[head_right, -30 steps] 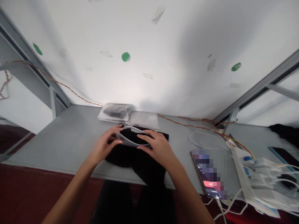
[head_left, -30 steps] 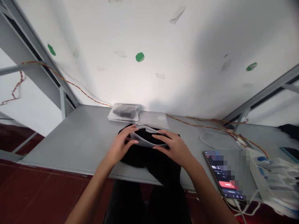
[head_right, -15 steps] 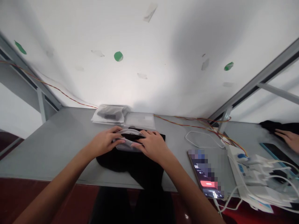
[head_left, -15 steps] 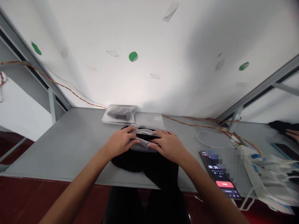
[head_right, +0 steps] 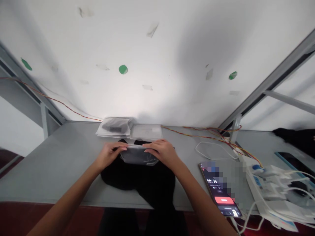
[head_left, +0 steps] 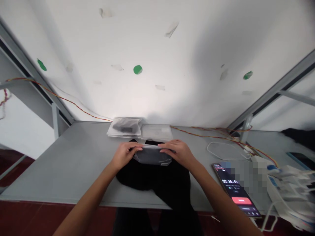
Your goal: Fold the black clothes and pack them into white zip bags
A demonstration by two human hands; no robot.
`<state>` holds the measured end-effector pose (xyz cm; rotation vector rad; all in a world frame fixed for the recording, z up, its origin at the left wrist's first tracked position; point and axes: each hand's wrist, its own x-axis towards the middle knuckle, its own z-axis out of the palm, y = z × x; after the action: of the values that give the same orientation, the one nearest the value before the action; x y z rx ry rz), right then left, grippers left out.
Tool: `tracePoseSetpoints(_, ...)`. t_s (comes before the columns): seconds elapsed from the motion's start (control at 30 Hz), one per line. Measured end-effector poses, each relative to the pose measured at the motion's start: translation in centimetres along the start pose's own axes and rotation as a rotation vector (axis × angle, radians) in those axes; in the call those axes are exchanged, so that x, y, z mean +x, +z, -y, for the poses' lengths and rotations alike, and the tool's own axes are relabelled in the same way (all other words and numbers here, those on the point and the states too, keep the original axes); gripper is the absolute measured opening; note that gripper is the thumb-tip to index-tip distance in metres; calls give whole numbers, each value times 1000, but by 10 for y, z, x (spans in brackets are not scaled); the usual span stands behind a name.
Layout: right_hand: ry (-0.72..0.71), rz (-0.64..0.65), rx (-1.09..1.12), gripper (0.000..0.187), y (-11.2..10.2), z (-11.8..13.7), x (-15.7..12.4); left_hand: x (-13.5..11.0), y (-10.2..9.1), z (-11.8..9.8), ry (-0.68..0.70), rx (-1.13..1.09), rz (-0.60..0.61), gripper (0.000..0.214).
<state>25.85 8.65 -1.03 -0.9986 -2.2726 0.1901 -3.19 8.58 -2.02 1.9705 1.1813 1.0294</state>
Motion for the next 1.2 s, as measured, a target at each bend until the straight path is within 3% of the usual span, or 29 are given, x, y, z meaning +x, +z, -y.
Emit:
tracePoseSetpoints(0.1,106,-59,-17,16,8,-4,-1,-2,4,1,-32,-51,-85,29)
tracePoseSetpoints(0.2,188,-80,-19,15,7,-4,-2,-2,3,5,-143,-180,-178,41)
tracePoseSetpoints(0.4,24,-58,-124,13,-8,26,21,-5,-8,9,-229,-306,-207,43)
tracePoseSetpoints(0.57,-47,76,-85,23,18,63,70,-6,-1,4,-158,-290,-256,40)
tracePoseSetpoints(0.7,-5,171,-65,15,33,67,90,-9,1,6,-130,-253,-260,37)
tracePoseSetpoints(0.87,47,101,-112,12,24,55,78,-14,-4,8,-136,-212,-299,31)
tracePoseSetpoints(1.03,125,13,-168,12,-3,30,49,-17,-16,13,-175,-208,-393,33)
tracePoseSetpoints(1.2,187,-72,-224,13,-30,12,16,-19,-18,12,-152,-171,-391,29)
